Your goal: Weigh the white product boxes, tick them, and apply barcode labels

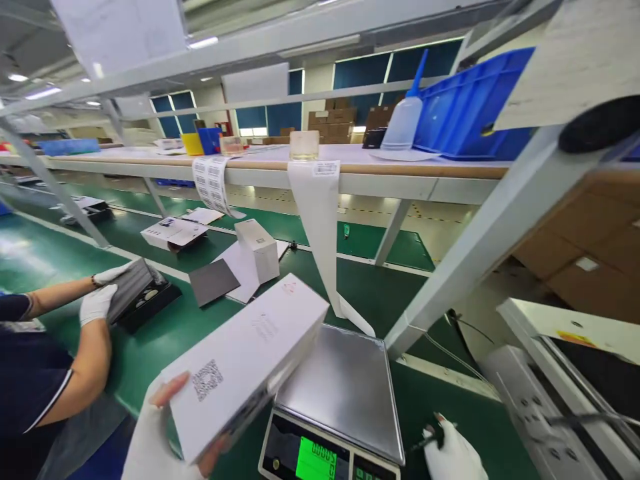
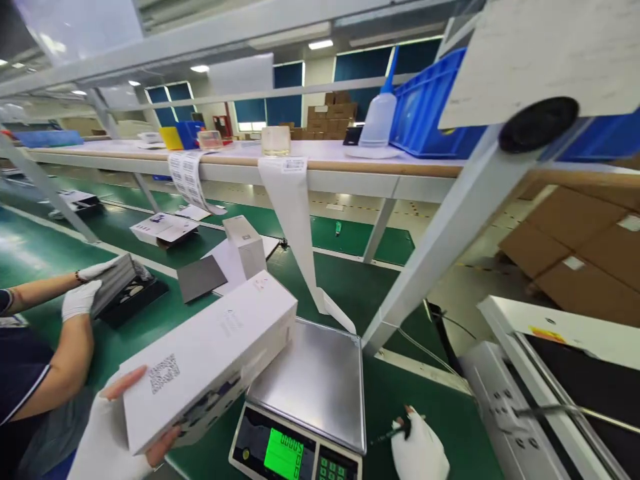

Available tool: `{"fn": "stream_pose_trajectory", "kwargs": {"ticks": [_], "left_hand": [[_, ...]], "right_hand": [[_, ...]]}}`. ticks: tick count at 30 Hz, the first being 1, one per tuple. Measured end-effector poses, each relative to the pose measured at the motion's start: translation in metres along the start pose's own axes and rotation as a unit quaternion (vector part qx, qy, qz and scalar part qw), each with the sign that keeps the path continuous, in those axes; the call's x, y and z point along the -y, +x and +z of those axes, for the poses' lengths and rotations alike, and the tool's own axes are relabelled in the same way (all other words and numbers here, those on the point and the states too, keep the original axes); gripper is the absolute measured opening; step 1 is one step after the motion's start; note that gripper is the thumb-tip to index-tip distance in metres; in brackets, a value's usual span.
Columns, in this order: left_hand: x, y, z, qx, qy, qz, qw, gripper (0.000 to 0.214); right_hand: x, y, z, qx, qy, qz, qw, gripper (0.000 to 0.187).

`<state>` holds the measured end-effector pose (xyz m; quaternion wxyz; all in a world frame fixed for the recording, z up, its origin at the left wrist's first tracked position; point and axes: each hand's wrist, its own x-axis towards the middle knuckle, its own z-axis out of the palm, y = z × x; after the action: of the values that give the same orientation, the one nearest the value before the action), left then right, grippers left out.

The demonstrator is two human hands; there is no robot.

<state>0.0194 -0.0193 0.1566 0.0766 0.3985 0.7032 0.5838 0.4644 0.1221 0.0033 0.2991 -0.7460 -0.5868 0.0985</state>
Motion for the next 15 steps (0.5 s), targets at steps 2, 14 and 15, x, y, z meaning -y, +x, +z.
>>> {"fn": "stream_pose_trajectory", "kwargs": {"ticks": [2,14,15], "left_hand": [[-0.011,-0.015,0.025,0.038,0.024,0.03,0.999,0.086],[0.052,-0.019,0.069,0.225,-0.007,-0.253,0.941,0.068],[0.074,-0.021,0.07,0.229,0.041,-0.276,0.932,0.064]], "right_hand": [[-0.004,-0.003,0.008,-0.005,-0.019,0.005,1.0,0.027],[-0.026,-0.023,0.03,0.034,0.029,0.053,0.998,0.046],[-0.027,-0.024,0.029,0.036,0.033,0.057,0.997,0.047]]}}
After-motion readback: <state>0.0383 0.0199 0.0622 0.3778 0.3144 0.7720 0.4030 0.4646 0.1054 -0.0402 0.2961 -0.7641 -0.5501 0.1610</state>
